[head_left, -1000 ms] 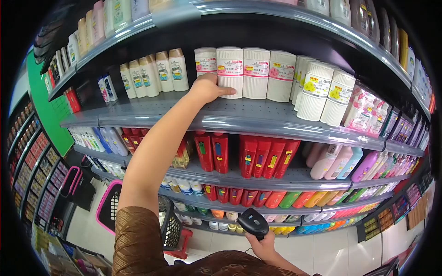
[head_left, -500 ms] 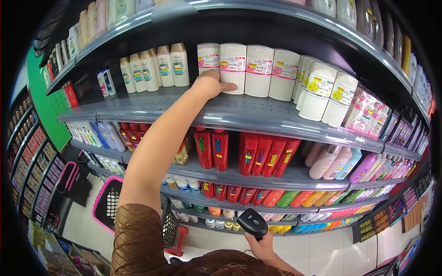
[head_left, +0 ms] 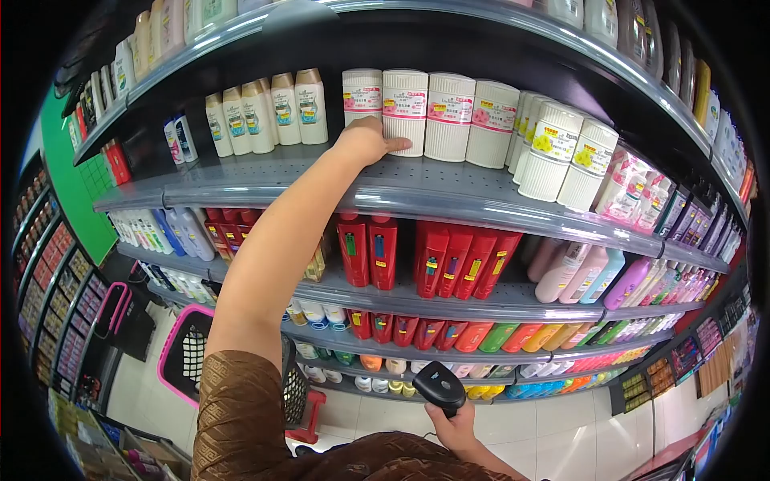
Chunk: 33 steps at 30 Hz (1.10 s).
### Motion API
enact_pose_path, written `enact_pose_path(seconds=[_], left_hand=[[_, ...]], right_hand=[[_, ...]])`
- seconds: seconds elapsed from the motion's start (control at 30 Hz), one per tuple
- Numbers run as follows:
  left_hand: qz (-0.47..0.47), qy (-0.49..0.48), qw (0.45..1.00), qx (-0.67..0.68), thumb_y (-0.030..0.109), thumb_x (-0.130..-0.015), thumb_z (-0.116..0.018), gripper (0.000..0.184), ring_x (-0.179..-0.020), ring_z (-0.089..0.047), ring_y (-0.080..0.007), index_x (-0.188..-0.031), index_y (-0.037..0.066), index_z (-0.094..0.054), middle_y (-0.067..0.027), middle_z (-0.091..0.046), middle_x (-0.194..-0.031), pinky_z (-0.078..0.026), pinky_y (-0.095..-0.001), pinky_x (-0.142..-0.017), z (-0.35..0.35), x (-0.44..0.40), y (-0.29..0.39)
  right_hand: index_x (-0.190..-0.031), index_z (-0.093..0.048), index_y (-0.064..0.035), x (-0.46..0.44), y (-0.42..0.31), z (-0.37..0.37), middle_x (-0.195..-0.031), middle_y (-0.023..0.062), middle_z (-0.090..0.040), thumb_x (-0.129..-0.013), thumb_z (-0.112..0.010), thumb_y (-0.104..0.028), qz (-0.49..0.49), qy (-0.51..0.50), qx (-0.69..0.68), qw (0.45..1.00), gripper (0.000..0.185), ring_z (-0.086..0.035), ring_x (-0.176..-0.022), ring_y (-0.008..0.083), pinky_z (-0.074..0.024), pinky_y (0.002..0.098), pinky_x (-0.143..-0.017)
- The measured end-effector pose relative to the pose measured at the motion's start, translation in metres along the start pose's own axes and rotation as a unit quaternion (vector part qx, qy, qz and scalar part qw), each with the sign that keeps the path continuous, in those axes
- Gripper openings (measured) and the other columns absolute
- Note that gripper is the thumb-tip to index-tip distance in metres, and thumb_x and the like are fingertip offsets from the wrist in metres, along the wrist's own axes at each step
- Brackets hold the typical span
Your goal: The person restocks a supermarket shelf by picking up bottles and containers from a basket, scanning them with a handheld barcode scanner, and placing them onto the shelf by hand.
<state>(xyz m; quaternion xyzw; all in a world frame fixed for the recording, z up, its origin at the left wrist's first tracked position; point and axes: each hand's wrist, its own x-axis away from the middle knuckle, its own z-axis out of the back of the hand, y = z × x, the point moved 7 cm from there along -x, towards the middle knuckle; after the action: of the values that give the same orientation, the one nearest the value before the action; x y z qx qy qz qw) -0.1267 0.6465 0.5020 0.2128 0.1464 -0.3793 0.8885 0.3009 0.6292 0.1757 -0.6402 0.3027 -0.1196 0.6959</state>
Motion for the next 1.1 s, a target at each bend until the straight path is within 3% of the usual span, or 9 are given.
enact_pose_path(seconds=[0.57,0.63,0.77,0.83,0.9,0.93,0.97,1.03,1.1], left_hand=[[-0.003,0.009,1.0,-0.009,0.071,-0.079,-0.073,0.08,-0.103,-0.071,-0.0362,-0.107,-0.005,-0.075,-0.024,-0.073,-0.108,-0.055,-0.041,-0.091,0.004,0.004,0.005],[0.003,0.012,1.0,-0.004,0.071,-0.078,-0.074,0.081,-0.103,-0.071,-0.0359,-0.107,-0.005,-0.075,-0.0241,-0.073,-0.108,-0.055,-0.0411,-0.091,0.004,0.004,0.003],[-0.023,0.008,1.0,-0.018,0.069,-0.074,-0.078,0.08,-0.099,-0.072,-0.0349,-0.106,-0.005,-0.075,-0.0231,-0.074,-0.103,-0.055,-0.0405,-0.088,0.009,0.007,0.004],[-0.036,0.0,0.999,-0.011,0.068,-0.073,-0.079,0.079,-0.096,-0.072,-0.0337,-0.106,-0.004,-0.076,-0.0225,-0.074,-0.1,-0.056,-0.0401,-0.087,0.011,0.006,-0.003],[-0.03,-0.062,0.998,0.004,0.061,-0.074,-0.082,0.071,-0.089,-0.073,-0.0286,-0.105,-0.003,-0.076,-0.019,-0.075,-0.094,-0.057,-0.0375,-0.082,0.027,0.019,-0.007],[-0.015,-0.062,0.996,0.062,0.047,-0.079,-0.083,0.056,-0.083,-0.073,-0.0225,-0.105,-0.002,-0.076,-0.0145,-0.076,-0.09,-0.057,-0.0347,-0.078,0.039,0.034,-0.011],[-0.013,-0.064,0.996,0.062,0.047,-0.079,-0.083,0.056,-0.083,-0.073,-0.0225,-0.105,-0.002,-0.076,-0.0145,-0.076,-0.09,-0.057,-0.0347,-0.078,0.044,0.048,-0.02],[-0.105,0.096,0.971,0.193,0.04,-0.084,-0.078,0.043,-0.082,-0.074,-0.0259,-0.1,0.001,-0.077,-0.0148,-0.076,-0.086,-0.057,-0.036,-0.08,0.076,0.081,-0.041],[-0.115,0.188,0.954,0.206,0.03,-0.09,-0.073,0.029,-0.078,-0.074,-0.0252,-0.098,0.003,-0.076,-0.013,-0.075,-0.083,-0.057,-0.0357,-0.077,0.103,0.134,-0.069]], right_hand=[[-0.115,-0.068,-0.0008,0.017,-0.002,0.0,-0.089,0.0029,-0.07,-0.089,-0.077,-0.011,0.002,0.017,0.04,0.999,0.029,-0.06,-0.08,0.0084,-0.0498,0.0272,-0.074],[-0.119,-0.067,-0.0004,0.019,-0.002,-0.002,-0.099,-0.0004,-0.065,-0.092,-0.07,-0.004,-0.013,0.0,0.038,0.999,0.028,-0.055,-0.087,0.0073,-0.0466,0.0262,-0.078],[-0.119,-0.067,-0.0004,0.019,-0.007,-0.006,-0.099,-0.0003,-0.066,-0.092,-0.07,-0.004,-0.013,0.007,0.032,0.999,0.028,-0.055,-0.087,0.0071,-0.0466,0.0263,-0.078],[-0.116,-0.067,-0.0002,0.019,-0.012,-0.008,-0.09,0.0021,-0.07,-0.089,-0.076,-0.009,0.004,0.025,0.024,0.999,0.03,-0.059,-0.08,0.0076,-0.0495,0.0266,-0.073],[-0.116,-0.067,0.0003,0.018,-0.006,-0.012,-0.091,0.0025,-0.07,-0.089,-0.075,-0.009,-0.007,0.009,0.029,1.0,0.03,-0.059,-0.08,0.0078,-0.0496,0.0268,-0.074],[-0.116,-0.067,0.0007,0.018,-0.001,-0.017,-0.092,0.0029,-0.07,-0.089,-0.075,-0.009,-0.018,-0.003,0.03,0.999,0.03,-0.059,-0.081,0.0081,-0.0498,0.027,-0.074],[-0.116,-0.067,0.0007,0.017,0.001,-0.023,-0.092,0.0029,-0.07,-0.089,-0.075,-0.009,-0.02,-0.003,0.03,0.999,0.03,-0.059,-0.081,0.0081,-0.0498,0.027,-0.074],[-0.117,-0.067,0.0013,0.016,0.0,-0.043,-0.095,0.0048,-0.072,-0.089,-0.076,-0.01,0.003,-0.024,0.039,0.999,0.032,-0.061,-0.086,0.0096,-0.051,0.0282,-0.079],[-0.117,-0.067,0.0013,0.012,-0.007,-0.067,-0.098,0.0061,-0.072,-0.088,-0.076,-0.01,0.008,-0.03,0.045,0.999,0.032,-0.062,-0.089,0.0105,-0.0513,0.0289,-0.082]])
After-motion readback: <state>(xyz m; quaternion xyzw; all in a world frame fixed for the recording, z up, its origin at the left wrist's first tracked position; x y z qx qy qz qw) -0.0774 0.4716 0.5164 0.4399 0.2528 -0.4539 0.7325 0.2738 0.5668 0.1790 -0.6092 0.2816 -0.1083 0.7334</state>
